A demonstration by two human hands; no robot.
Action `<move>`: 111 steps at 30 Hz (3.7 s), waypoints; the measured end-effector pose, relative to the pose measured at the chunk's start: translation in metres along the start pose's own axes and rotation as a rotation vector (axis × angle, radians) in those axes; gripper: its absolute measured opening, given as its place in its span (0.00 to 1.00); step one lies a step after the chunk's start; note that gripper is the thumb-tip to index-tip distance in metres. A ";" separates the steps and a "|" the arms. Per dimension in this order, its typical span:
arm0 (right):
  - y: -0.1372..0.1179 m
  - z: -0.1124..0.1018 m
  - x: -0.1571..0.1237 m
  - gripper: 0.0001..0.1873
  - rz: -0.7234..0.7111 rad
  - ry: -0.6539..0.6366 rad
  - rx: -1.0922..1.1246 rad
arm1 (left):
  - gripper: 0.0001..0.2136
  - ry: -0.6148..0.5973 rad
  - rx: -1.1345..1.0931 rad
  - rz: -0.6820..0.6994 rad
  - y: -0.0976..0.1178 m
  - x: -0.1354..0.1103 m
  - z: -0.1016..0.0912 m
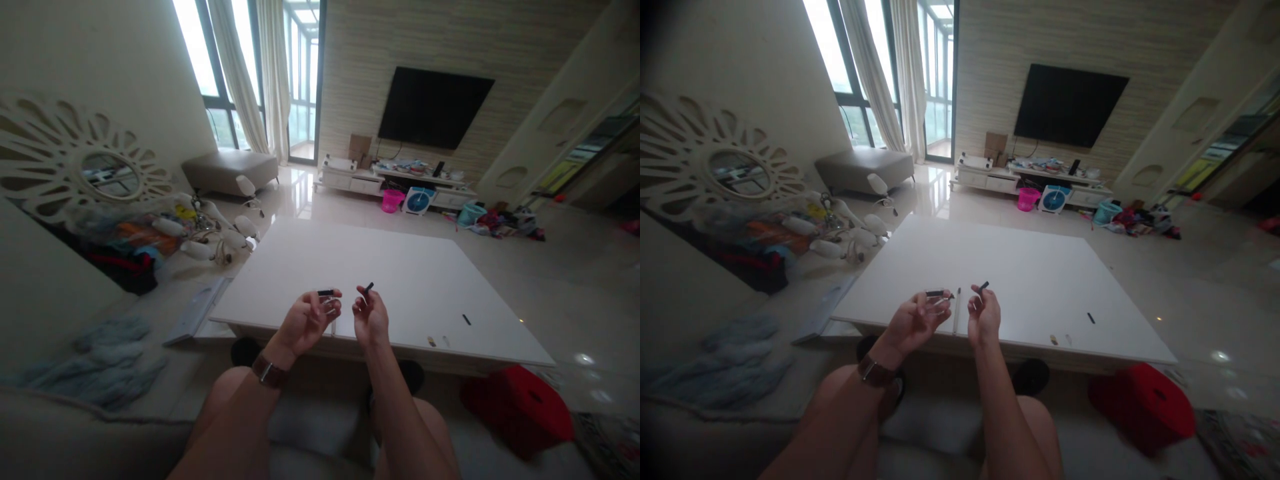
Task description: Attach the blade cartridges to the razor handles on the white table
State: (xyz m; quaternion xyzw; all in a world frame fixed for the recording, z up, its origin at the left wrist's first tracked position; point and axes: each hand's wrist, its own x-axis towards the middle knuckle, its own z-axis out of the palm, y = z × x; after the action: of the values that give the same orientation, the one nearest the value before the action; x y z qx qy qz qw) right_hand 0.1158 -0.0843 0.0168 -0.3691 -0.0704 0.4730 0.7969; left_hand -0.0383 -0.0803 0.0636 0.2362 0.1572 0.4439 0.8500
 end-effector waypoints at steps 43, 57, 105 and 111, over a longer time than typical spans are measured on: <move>0.004 0.053 -0.053 0.13 -0.358 -0.417 -0.863 | 0.20 0.280 0.236 -0.216 0.012 -0.050 -0.078; 0.053 0.021 -0.036 0.02 -0.544 -0.538 -1.087 | 0.33 0.274 0.130 -0.292 0.015 -0.049 -0.085; 0.058 0.025 -0.061 0.13 -0.682 -0.976 -1.312 | 0.17 0.320 -0.027 -0.228 0.015 -0.043 -0.089; 0.054 0.024 -0.061 0.15 -0.716 -0.853 -1.313 | 0.16 0.296 -0.026 -0.246 0.014 -0.045 -0.090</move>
State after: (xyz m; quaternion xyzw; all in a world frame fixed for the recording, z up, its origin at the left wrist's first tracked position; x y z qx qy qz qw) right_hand 0.0340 -0.1053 0.0136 -0.5014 -0.7353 0.1548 0.4289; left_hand -0.1152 -0.0874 -0.0017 0.1366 0.3024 0.3686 0.8683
